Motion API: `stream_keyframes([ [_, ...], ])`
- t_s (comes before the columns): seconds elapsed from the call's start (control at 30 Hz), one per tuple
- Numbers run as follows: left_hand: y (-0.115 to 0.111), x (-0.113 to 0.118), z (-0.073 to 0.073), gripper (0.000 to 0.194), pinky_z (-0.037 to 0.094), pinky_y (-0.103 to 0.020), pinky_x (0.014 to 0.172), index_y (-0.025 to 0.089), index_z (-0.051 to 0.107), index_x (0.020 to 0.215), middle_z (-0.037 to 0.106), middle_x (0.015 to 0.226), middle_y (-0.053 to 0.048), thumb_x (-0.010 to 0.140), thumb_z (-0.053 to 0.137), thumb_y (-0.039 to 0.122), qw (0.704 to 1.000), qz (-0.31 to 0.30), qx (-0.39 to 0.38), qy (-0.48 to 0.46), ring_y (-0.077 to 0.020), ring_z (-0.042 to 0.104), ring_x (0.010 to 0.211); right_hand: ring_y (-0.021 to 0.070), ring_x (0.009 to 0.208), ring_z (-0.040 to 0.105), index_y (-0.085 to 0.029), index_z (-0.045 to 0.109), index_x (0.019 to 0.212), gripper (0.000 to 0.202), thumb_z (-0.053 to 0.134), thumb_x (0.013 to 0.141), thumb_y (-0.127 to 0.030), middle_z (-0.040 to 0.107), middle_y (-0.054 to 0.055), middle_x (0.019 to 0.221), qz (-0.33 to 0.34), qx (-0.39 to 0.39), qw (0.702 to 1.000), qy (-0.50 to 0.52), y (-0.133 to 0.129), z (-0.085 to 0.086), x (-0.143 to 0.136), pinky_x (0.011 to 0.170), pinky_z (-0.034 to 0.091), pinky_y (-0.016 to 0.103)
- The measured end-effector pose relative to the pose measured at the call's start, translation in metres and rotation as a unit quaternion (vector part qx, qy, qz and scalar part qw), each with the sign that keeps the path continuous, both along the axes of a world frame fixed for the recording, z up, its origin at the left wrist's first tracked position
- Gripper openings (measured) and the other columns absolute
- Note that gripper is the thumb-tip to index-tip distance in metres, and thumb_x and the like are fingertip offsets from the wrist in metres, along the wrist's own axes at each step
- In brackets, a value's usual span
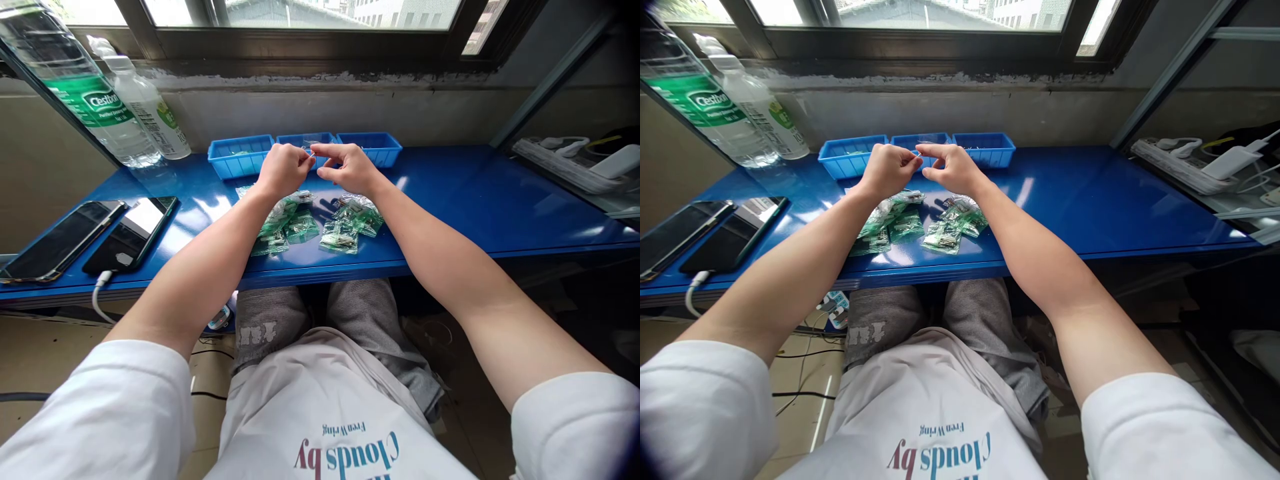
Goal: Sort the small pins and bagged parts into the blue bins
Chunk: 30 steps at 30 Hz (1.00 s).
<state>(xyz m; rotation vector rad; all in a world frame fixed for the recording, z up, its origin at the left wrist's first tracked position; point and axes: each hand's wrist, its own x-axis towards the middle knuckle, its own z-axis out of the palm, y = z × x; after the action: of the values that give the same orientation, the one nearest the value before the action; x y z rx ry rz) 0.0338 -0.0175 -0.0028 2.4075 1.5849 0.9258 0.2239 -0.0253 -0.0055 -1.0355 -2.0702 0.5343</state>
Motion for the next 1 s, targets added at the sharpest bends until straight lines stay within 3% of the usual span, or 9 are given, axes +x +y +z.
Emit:
stream_keyframes([
  [0.27,-0.001,-0.001,0.003,0.035,0.053,-0.037,0.092,0.017,0.079,0.108,0.079,0.1,-0.012,0.097,0.058,0.042,1.0,0.019,-0.012,0.005,-0.0263,0.069,0.097,0.0317,0.114,0.072,-0.022,0.069,0.142,0.064,0.078,0.083,-0.044,0.069,0.01,0.144,0.001,0.006,1.0,-0.002,0.007,-0.004,0.004,0.099,0.062,0.046],
  [0.4,0.002,-0.003,0.003,0.031,0.055,-0.039,0.095,0.019,0.08,0.108,0.079,0.101,-0.011,0.091,0.065,0.04,0.999,0.018,-0.021,0.03,-0.0288,0.07,0.099,0.0376,0.134,0.062,-0.019,0.061,0.152,0.065,0.066,0.089,-0.038,0.065,0.01,0.148,-0.106,0.044,0.99,-0.077,0.016,-0.004,0.011,0.112,0.054,0.052],
  [0.57,0.001,-0.004,0.002,0.029,0.056,-0.041,0.098,0.015,0.08,0.103,0.077,0.096,-0.012,0.088,0.066,0.035,0.996,-0.003,-0.061,0.065,-0.0307,0.07,0.1,0.0405,0.156,0.038,-0.009,0.042,0.163,0.079,0.063,0.092,-0.034,0.047,0.017,0.164,-0.233,0.031,0.954,-0.186,0.033,-0.007,0.031,0.13,0.032,0.053],
  [0.67,0.0,-0.004,0.002,0.032,0.056,-0.041,0.099,0.014,0.08,0.103,0.075,0.096,-0.012,0.087,0.066,0.037,0.994,-0.008,-0.077,0.074,-0.0306,0.07,0.1,0.0455,0.162,0.021,-0.009,0.036,0.166,0.085,0.065,0.091,-0.036,0.039,0.019,0.169,-0.287,-0.006,0.938,-0.195,0.043,-0.01,0.042,0.13,0.018,0.068],
  [0.8,-0.002,-0.004,0.002,0.031,0.056,-0.04,0.098,0.013,0.081,0.101,0.074,0.096,-0.012,0.086,0.066,0.036,0.993,-0.015,-0.09,0.076,-0.0299,0.07,0.099,0.0506,0.16,0.018,-0.012,0.045,0.16,0.08,0.07,0.087,-0.036,0.041,0.021,0.166,-0.299,-0.04,0.936,-0.18,0.051,-0.015,0.052,0.125,0.009,0.078],
  [1.0,-0.003,-0.003,0.003,0.033,0.055,-0.039,0.099,0.014,0.082,0.106,0.073,0.096,-0.011,0.085,0.067,0.035,0.99,-0.023,-0.11,0.087,-0.0301,0.07,0.101,0.0517,0.158,0.022,-0.012,0.055,0.15,0.075,0.076,0.083,-0.037,0.042,0.023,0.164,-0.291,-0.04,0.94,-0.172,0.055,-0.018,0.052,0.125,0.017,0.076],
])
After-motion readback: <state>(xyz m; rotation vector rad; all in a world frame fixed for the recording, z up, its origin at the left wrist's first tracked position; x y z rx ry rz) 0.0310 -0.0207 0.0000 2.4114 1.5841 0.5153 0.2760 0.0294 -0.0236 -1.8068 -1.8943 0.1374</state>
